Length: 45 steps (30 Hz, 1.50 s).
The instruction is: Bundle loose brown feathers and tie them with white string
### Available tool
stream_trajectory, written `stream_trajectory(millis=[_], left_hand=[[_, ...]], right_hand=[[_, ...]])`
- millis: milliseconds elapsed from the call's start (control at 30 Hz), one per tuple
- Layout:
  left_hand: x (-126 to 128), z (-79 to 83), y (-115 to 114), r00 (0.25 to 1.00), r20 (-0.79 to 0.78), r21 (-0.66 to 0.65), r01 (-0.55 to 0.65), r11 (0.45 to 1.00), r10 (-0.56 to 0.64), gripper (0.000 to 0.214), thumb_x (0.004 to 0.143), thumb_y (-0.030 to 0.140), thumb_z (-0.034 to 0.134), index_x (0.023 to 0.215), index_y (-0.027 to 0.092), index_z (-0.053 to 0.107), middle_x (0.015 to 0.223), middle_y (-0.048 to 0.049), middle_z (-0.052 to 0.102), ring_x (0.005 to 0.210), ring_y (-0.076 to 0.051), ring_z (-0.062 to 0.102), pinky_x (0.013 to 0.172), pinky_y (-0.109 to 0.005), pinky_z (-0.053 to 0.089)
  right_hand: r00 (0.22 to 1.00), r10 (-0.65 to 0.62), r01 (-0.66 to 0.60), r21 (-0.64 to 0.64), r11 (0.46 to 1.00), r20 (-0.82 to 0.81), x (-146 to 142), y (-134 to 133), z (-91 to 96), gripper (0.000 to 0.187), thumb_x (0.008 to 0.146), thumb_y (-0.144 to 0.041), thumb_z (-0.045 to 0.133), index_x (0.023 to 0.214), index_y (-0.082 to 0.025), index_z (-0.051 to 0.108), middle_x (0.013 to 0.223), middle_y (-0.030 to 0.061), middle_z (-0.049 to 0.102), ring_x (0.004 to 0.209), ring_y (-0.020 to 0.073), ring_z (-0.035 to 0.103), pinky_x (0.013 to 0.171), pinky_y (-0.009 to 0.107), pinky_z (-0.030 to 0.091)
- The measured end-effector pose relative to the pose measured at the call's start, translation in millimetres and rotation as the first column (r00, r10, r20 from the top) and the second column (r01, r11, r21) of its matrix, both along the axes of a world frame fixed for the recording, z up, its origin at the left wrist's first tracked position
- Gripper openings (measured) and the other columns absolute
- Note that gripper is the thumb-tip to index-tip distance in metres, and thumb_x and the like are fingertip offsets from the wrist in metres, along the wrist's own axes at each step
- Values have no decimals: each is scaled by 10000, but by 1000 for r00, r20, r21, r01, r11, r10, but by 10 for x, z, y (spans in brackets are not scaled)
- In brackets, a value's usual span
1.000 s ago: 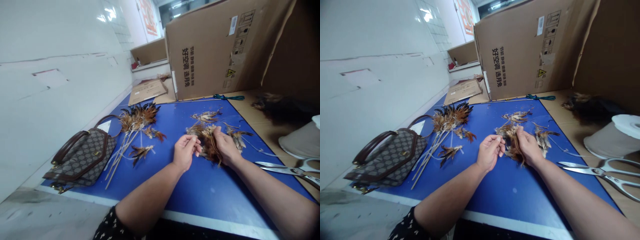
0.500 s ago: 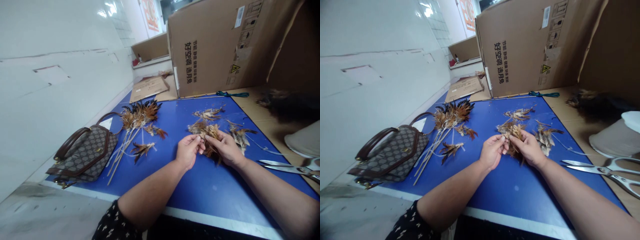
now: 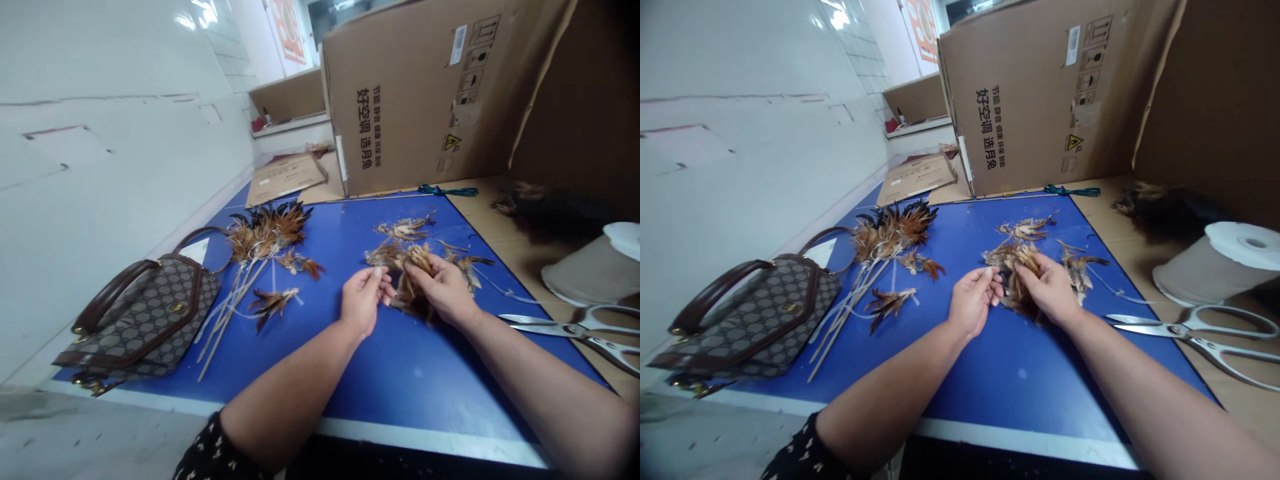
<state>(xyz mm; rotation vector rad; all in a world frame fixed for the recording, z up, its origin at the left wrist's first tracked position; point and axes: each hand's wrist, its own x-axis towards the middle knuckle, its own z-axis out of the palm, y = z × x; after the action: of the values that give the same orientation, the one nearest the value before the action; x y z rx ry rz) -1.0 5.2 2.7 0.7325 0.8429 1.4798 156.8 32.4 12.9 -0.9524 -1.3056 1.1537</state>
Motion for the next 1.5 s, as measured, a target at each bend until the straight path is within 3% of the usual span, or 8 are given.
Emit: stream_trajectory(millis=[267,433,600,733,867,967,1133,1500], left_hand=[[-64,-20,58,984,-112,-4,-139,990,137,502,831,593,786,1009,135,690,745,8,607,475,-67,551,390,-194,311],[-68,-21,75,982,-126,14,-141,990,141,497,836,598,779,1008,140,691,723,22,597,463,-64,544,379,-182,303],[-72,-32,63,981,-143,34,-130,991,134,483,863,597,755,1030,146,702,733,21,604,473,-60,544,390,-175,312],[-80,-37,65,979,-146,47,-133,990,139,469,874,597,744,1017,152,701,735,20,606,474,-61,545,388,-178,313],[-75,-21,60,984,-118,41,-130,991,134,475,869,605,747,1014,156,691,724,27,595,474,-60,543,392,-179,306],[-70,-4,48,986,-110,45,-120,992,124,476,870,606,746,1013,156,688,721,28,592,477,-58,539,398,-179,309],[-78,2,45,982,-124,51,-136,989,141,479,870,610,744,1009,154,693,725,23,597,476,-58,537,400,-183,297],[-33,23,-23,979,-193,36,-58,998,64,455,819,545,815,1011,140,736,776,-12,665,479,-58,537,401,-192,285]], right_hand=[[937,-346,332,164,929,59,400,229,261,257,833,-431,807,912,-198,732,773,20,664,630,135,503,550,259,389],[855,-393,322,247,914,340,543,475,506,203,880,-388,724,829,-195,696,690,21,629,622,155,520,575,281,404],[505,-288,219,202,955,814,541,761,505,269,866,-420,693,935,-160,702,733,74,674,696,244,617,651,345,468],[291,-470,49,478,877,833,522,611,448,551,867,-448,686,1314,-127,653,1280,231,660,1163,408,616,955,508,499],[385,-286,-376,432,820,877,418,165,420,397,961,-452,621,1262,-201,689,1202,165,688,1148,342,610,1026,481,470],[358,-150,-476,318,820,922,303,-73,295,366,936,-464,676,1189,-202,713,1098,157,691,1062,322,607,970,459,475],[400,-100,-419,278,864,911,218,-101,28,147,976,-279,588,956,-176,690,929,137,655,919,274,589,847,401,467],[906,107,-159,95,983,409,302,-67,3,239,1021,-472,607,1019,-233,605,792,26,681,734,193,622,715,327,490]])
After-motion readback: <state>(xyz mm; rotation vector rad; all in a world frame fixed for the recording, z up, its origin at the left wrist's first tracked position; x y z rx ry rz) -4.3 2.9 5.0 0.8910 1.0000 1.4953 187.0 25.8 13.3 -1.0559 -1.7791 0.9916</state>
